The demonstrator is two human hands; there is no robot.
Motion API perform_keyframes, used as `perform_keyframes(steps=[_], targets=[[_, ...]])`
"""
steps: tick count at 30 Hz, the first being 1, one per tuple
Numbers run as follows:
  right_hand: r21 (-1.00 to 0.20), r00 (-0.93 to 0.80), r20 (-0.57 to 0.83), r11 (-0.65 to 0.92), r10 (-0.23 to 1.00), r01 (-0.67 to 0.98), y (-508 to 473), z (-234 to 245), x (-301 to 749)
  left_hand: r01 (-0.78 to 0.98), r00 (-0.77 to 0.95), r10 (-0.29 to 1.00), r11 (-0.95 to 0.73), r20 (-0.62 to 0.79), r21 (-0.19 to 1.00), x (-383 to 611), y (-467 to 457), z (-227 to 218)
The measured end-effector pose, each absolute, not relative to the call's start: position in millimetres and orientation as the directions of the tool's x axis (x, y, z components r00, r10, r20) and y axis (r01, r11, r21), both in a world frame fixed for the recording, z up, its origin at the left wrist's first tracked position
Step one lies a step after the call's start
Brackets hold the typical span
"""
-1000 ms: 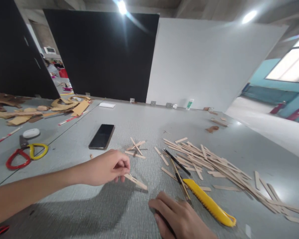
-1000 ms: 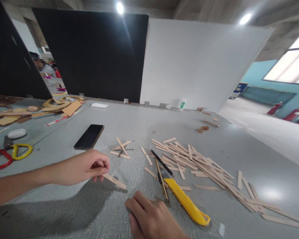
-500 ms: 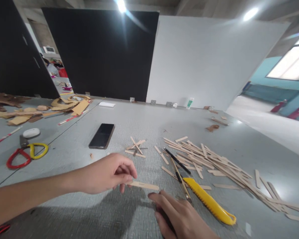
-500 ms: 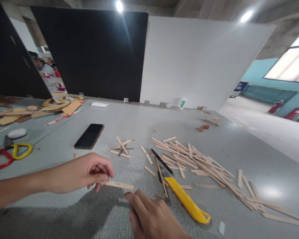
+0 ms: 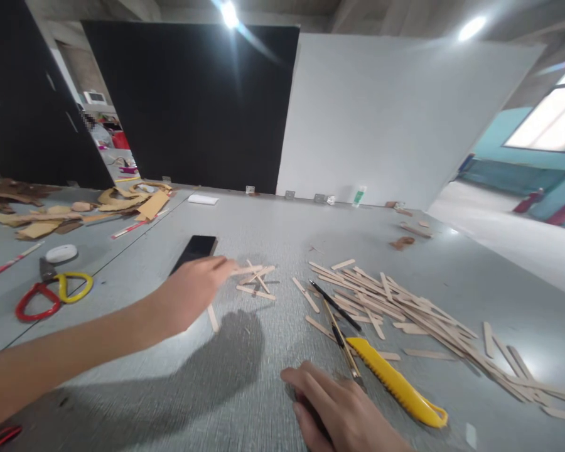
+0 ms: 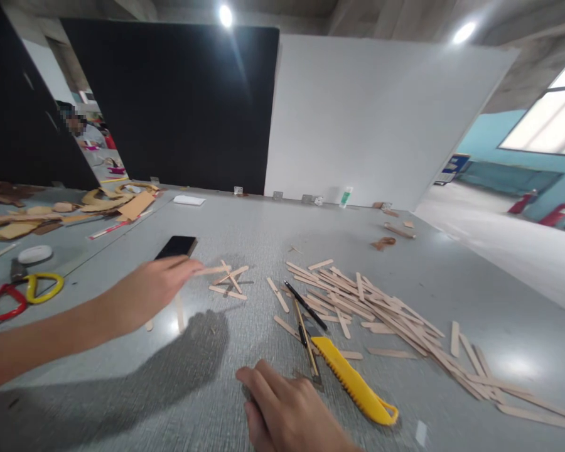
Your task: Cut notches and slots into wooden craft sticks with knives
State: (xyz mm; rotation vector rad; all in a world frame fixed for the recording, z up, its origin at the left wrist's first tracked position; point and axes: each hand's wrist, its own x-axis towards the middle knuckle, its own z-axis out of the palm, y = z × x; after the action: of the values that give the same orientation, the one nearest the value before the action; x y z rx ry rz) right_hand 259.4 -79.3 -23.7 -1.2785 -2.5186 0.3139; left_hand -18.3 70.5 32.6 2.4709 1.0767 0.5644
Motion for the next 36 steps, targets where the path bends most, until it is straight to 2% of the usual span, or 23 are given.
perform_keyframes(steps=[3, 6, 13, 18, 20, 24, 30, 32, 36], targets=[[-0.320, -0.556, 0.152, 0.573, 0.817, 0.755, -80, -24, 260, 0.706, 0.551, 0.803, -0.595, 0.230, 0.386, -25, 94, 28], [-0.309, -0.562, 0.172, 0.586, 0.809, 0.750, -79, -26, 262, 0.700, 0.594, 0.780, -0.622, 0.198, 0.350, -24, 105, 18], [-0.318, -0.564, 0.228, 0.608, 0.794, 0.727, -80, -27, 261, 0.489, 0.829, 0.557, -0.766, 0.049, 0.417, -18, 96, -1], [-0.263, -0.384, 0.410, 0.511, 0.827, 0.819, -65, -17, 280, 0.446, 0.847, 0.521, -0.804, 0.104, 0.393, -20, 99, -14], [-0.241, -0.311, 0.421, 0.436, 0.852, 0.867, -50, -12, 297, 0.441, 0.849, 0.514, -0.817, 0.122, 0.370, -19, 100, -16], [-0.207, -0.255, 0.347, 0.339, 0.902, 0.918, -20, -7, 332, 0.415, 0.872, 0.475, -0.846, 0.119, 0.336, -15, 98, -15], [-0.189, -0.203, 0.239, 0.250, 0.950, 0.950, -9, -5, 354, 0.411, 0.871, 0.477, -0.839, 0.119, 0.358, -7, 80, -3], [-0.187, -0.196, 0.206, 0.235, 0.959, 0.954, -11, 0, 356, 0.405, 0.873, 0.477, -0.823, 0.098, 0.399, -5, 72, 5], [-0.185, -0.226, 0.152, 0.252, 0.962, 0.950, -17, 11, 357, 0.377, 0.889, 0.459, -0.735, 0.003, 0.563, -2, 63, 15]])
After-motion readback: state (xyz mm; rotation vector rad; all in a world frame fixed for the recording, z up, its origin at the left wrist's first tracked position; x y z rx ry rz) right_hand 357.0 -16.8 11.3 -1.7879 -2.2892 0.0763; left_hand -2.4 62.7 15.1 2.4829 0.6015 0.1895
